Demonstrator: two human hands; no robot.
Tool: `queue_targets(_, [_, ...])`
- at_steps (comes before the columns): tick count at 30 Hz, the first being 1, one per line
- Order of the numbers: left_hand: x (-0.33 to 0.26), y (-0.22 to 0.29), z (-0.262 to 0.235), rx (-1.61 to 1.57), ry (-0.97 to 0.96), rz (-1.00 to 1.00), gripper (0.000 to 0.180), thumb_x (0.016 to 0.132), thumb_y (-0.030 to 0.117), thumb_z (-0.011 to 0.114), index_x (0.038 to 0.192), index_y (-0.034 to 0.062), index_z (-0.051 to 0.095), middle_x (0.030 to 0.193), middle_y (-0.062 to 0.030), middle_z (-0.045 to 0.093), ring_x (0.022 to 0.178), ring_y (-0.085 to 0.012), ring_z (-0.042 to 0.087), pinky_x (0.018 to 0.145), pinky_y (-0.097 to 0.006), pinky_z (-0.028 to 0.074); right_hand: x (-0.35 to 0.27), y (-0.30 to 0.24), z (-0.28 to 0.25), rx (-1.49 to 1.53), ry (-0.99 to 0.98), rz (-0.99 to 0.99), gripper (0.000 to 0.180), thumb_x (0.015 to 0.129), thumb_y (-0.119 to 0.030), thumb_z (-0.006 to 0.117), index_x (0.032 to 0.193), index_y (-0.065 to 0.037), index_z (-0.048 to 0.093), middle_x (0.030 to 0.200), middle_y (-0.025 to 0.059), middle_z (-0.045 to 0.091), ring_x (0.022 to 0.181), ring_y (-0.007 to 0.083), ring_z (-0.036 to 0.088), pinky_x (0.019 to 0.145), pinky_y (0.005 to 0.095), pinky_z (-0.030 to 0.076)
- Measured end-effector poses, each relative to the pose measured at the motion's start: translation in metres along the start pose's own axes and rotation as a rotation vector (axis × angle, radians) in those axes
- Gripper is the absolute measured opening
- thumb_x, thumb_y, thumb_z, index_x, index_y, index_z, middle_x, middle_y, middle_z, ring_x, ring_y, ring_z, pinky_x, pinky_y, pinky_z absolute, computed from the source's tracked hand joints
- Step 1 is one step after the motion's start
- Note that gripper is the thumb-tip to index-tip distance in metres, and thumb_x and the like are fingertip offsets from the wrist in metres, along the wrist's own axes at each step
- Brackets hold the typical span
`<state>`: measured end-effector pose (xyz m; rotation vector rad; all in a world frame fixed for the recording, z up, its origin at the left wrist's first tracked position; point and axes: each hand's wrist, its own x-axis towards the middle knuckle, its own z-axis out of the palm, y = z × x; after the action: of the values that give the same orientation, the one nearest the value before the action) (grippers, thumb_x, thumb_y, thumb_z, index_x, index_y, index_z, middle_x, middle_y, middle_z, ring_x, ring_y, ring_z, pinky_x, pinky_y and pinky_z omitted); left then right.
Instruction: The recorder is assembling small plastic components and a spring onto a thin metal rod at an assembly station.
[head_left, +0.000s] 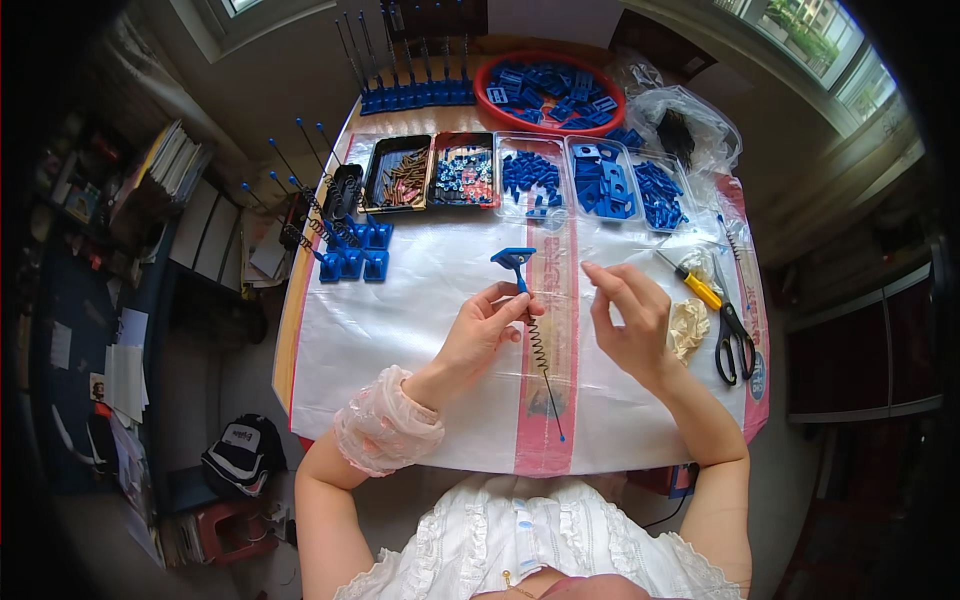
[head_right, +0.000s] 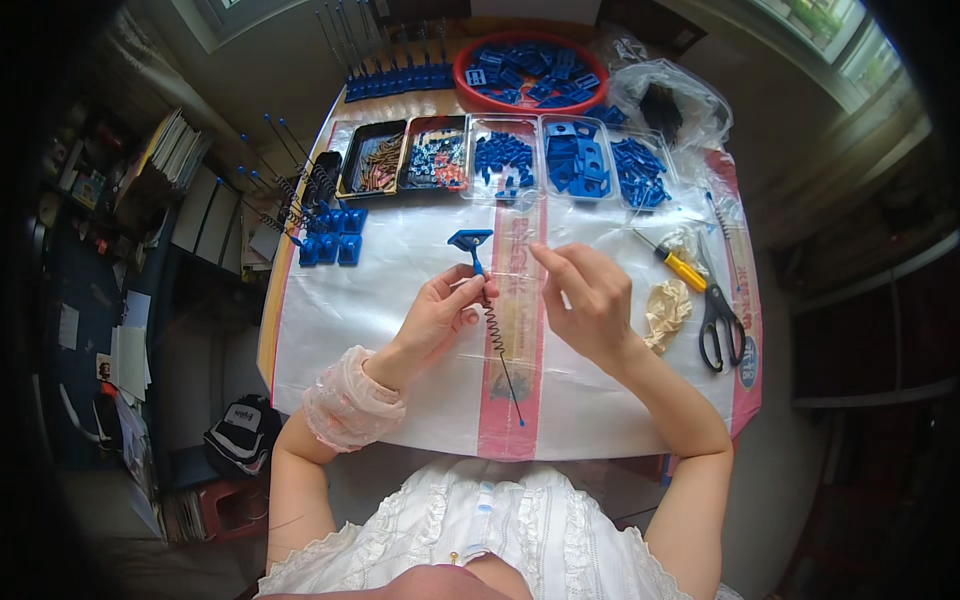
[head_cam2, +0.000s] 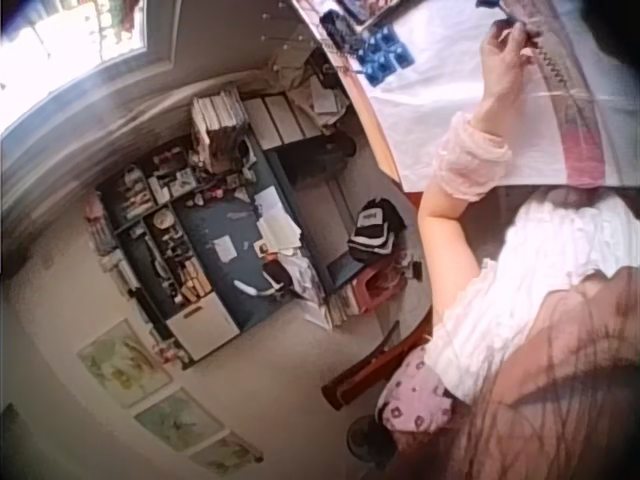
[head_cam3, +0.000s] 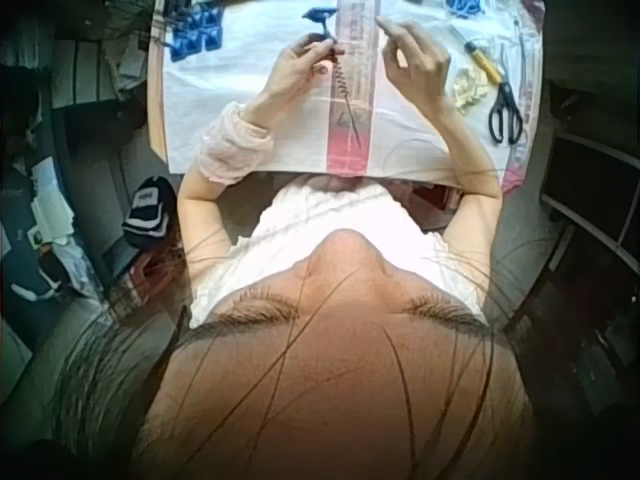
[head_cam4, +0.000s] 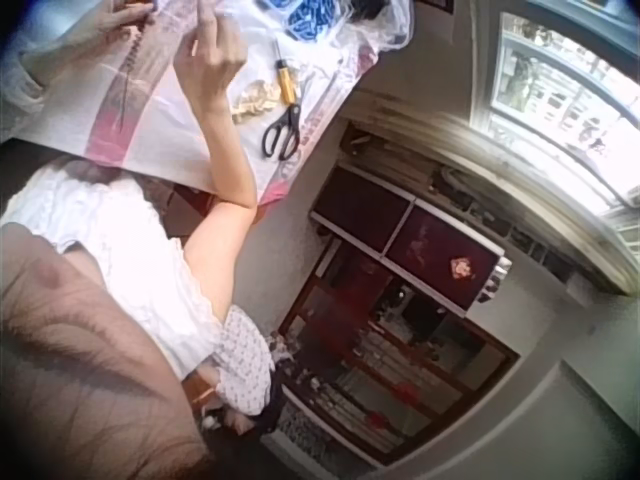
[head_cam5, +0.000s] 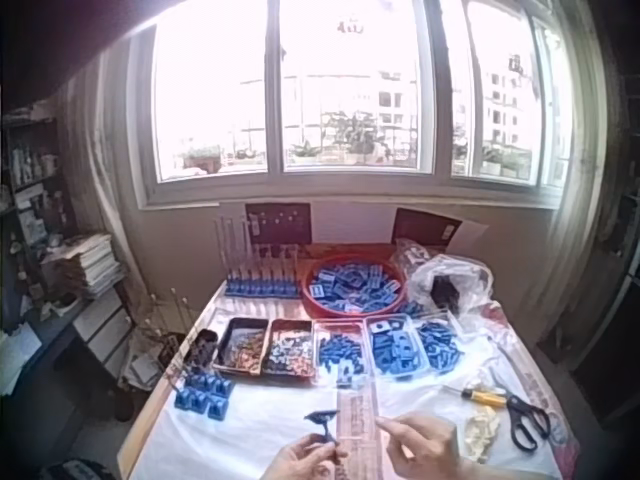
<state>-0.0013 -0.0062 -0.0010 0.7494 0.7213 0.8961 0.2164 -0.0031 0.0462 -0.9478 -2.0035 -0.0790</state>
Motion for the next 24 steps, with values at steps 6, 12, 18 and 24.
queue_targets(6, [-0.001,-0.004,0.003,0.092,-0.037,0.03,0.019,0.095,0.015,0.062,0.111,0.0046,0.06,0.099,-0.0036,0.068,0.089,-0.0043,0.058,0.07,-0.018,0.044,0.03,0.006,-0.065,-0.076,0.166,0.07,0.026,0.078,0.011,0.051,0.096,0.0,0.066,0.078,0.0099,0.056,0.065,0.019,0.056,0.055,0.0294,0.043])
queue_targets(12, [0.003,-0.007,0.002,0.092,-0.004,0.005,0.02,0.094,0.012,0.062,0.111,0.0043,0.059,0.099,-0.0049,0.067,0.087,-0.0043,0.059,0.068,-0.018,0.045,0.017,0.028,-0.113,-0.101,0.25,0.321,0.018,0.089,0.006,0.053,0.1,-0.001,0.065,0.074,0.0057,0.056,0.067,0.0109,0.056,0.06,0.0238,0.044])
queue_targets(18, [0.005,-0.007,0.004,0.051,0.009,-0.002,0.02,0.093,0.012,0.062,0.112,0.0042,0.059,0.096,-0.0034,0.066,0.087,-0.0062,0.058,0.068,-0.018,0.043,-0.031,0.051,-0.15,-0.087,0.201,0.582,0.018,0.083,0.011,0.059,0.096,0.002,0.065,0.084,0.0045,0.061,0.074,0.0075,0.058,0.066,0.0211,0.046])
queue_targets(24, [0.008,-0.009,0.002,0.015,0.023,0.003,0.02,0.094,0.014,0.062,0.111,0.0034,0.059,0.096,-0.0041,0.066,0.089,-0.0075,0.059,0.07,-0.02,0.044,-0.094,0.068,-0.175,-0.304,-0.115,0.874,0.015,0.078,0.005,0.062,0.093,0.002,0.063,0.089,0.0106,0.061,0.077,0.0197,0.06,0.069,0.0296,0.048])
